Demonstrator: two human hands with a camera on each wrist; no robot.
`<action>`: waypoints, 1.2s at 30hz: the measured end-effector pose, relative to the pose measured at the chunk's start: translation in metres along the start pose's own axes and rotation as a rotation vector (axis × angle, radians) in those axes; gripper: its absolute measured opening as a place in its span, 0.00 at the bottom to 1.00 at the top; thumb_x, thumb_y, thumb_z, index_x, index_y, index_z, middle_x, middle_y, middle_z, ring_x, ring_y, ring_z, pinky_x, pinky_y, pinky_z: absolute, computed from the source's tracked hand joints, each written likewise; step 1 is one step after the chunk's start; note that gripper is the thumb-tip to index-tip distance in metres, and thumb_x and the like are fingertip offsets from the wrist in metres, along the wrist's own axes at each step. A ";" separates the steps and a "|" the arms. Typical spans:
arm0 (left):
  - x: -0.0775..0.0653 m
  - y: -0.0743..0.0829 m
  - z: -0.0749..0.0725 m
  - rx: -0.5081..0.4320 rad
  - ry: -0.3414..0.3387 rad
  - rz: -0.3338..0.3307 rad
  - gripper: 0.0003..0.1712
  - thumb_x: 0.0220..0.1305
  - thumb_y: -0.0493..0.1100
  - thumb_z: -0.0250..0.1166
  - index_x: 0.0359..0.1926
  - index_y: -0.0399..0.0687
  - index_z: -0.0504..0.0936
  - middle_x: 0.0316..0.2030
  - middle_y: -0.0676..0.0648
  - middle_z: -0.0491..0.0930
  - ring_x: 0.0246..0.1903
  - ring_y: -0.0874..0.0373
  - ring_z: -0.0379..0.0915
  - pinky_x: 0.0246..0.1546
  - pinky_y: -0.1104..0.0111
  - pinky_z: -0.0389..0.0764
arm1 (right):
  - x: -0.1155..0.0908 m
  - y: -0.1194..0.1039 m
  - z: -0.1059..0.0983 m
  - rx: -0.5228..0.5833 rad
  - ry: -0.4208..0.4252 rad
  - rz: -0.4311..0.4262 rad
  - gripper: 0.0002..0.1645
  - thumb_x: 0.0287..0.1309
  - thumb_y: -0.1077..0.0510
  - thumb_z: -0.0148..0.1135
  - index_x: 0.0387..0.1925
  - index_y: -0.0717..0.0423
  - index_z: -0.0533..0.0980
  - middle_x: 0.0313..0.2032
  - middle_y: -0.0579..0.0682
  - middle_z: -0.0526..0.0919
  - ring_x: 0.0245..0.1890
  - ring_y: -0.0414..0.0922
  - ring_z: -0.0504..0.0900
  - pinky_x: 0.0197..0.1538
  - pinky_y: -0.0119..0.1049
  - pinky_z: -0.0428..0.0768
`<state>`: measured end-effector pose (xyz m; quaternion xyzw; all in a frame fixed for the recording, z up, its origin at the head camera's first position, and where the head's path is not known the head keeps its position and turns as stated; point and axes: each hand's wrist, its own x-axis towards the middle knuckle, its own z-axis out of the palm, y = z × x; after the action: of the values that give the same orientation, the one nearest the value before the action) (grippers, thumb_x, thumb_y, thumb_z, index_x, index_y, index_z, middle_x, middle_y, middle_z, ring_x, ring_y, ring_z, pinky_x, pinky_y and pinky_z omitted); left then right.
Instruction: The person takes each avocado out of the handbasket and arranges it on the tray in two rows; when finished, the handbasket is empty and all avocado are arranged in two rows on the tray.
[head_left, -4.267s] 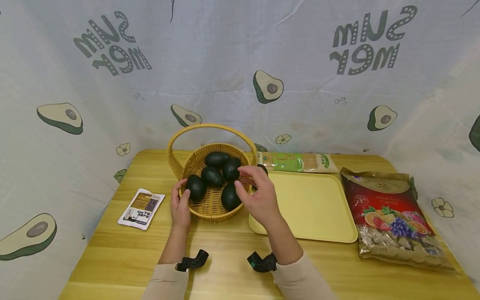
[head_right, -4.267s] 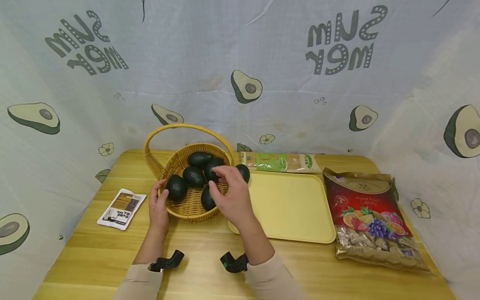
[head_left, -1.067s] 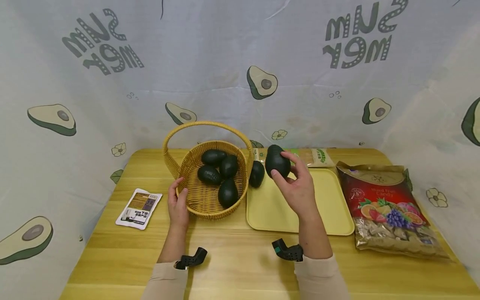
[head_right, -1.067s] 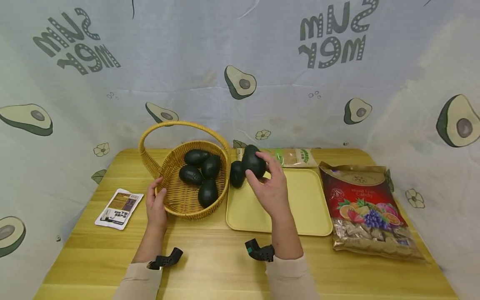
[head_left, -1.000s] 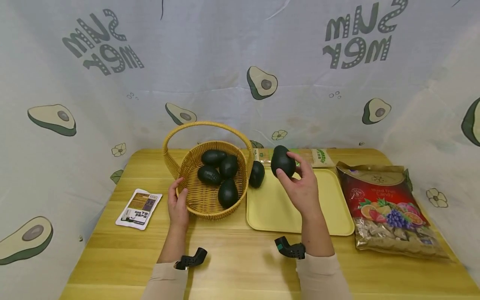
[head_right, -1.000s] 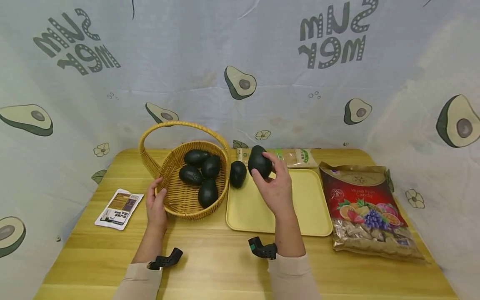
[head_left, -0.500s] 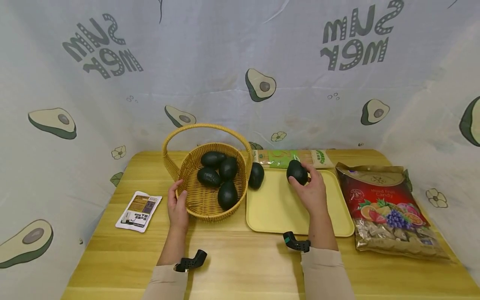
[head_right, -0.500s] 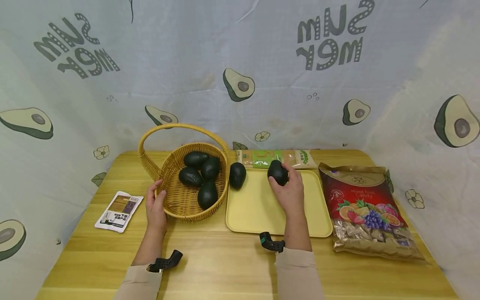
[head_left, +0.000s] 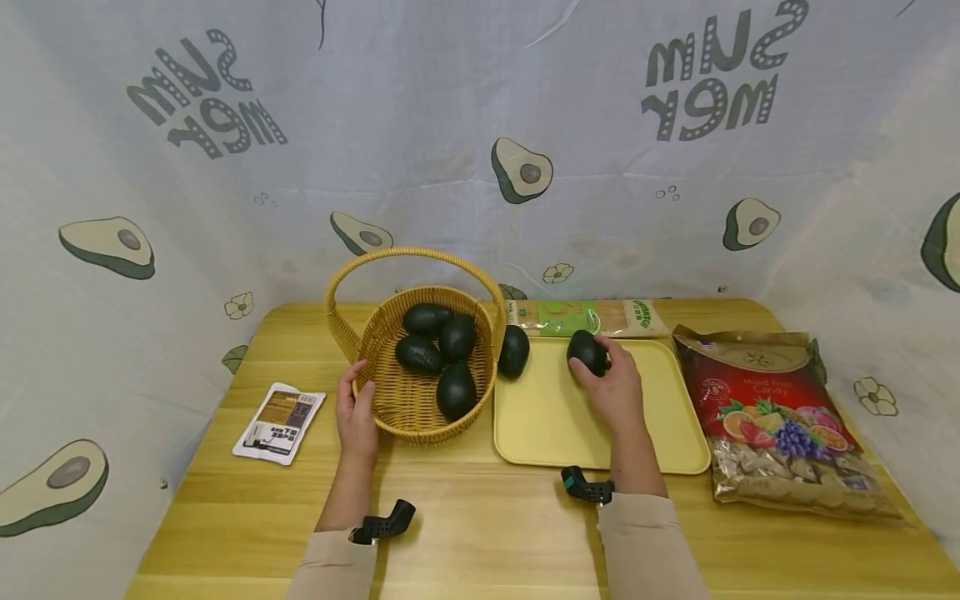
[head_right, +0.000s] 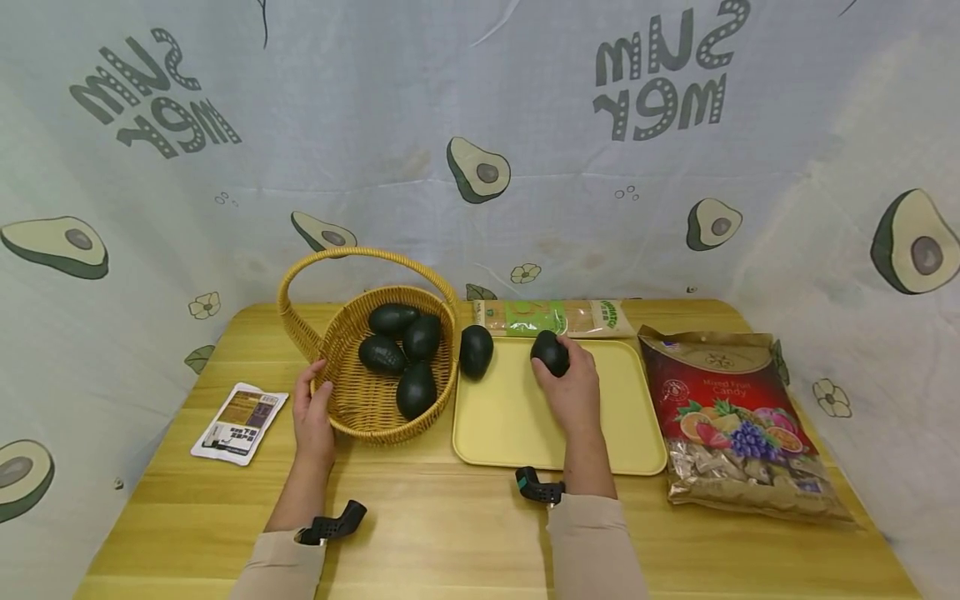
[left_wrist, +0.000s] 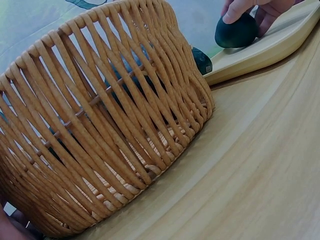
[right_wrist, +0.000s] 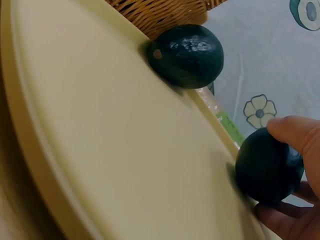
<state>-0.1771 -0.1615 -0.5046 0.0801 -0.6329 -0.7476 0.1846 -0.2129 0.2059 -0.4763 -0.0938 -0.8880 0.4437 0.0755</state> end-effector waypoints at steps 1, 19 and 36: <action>0.000 0.000 0.000 0.000 -0.002 -0.001 0.22 0.77 0.36 0.46 0.68 0.37 0.67 0.75 0.43 0.60 0.75 0.54 0.51 0.63 0.81 0.61 | 0.000 0.001 0.001 0.005 0.006 0.002 0.39 0.67 0.48 0.66 0.74 0.56 0.65 0.69 0.68 0.67 0.68 0.66 0.68 0.68 0.63 0.67; -0.001 0.001 0.002 -0.019 -0.001 -0.006 0.22 0.76 0.36 0.47 0.68 0.38 0.67 0.74 0.43 0.60 0.74 0.53 0.53 0.61 0.82 0.64 | 0.000 0.002 0.002 0.056 -0.004 0.027 0.42 0.67 0.50 0.65 0.76 0.54 0.60 0.72 0.68 0.62 0.68 0.65 0.70 0.66 0.60 0.72; -0.001 0.001 0.002 -0.009 -0.002 0.007 0.21 0.77 0.37 0.47 0.67 0.40 0.68 0.73 0.42 0.60 0.73 0.53 0.55 0.60 0.81 0.64 | -0.001 0.000 -0.002 0.040 0.046 0.038 0.39 0.66 0.50 0.66 0.73 0.57 0.65 0.68 0.69 0.66 0.62 0.65 0.70 0.64 0.63 0.69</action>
<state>-0.1762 -0.1596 -0.5035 0.0766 -0.6300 -0.7499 0.1868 -0.2117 0.2073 -0.4755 -0.1195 -0.8751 0.4604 0.0893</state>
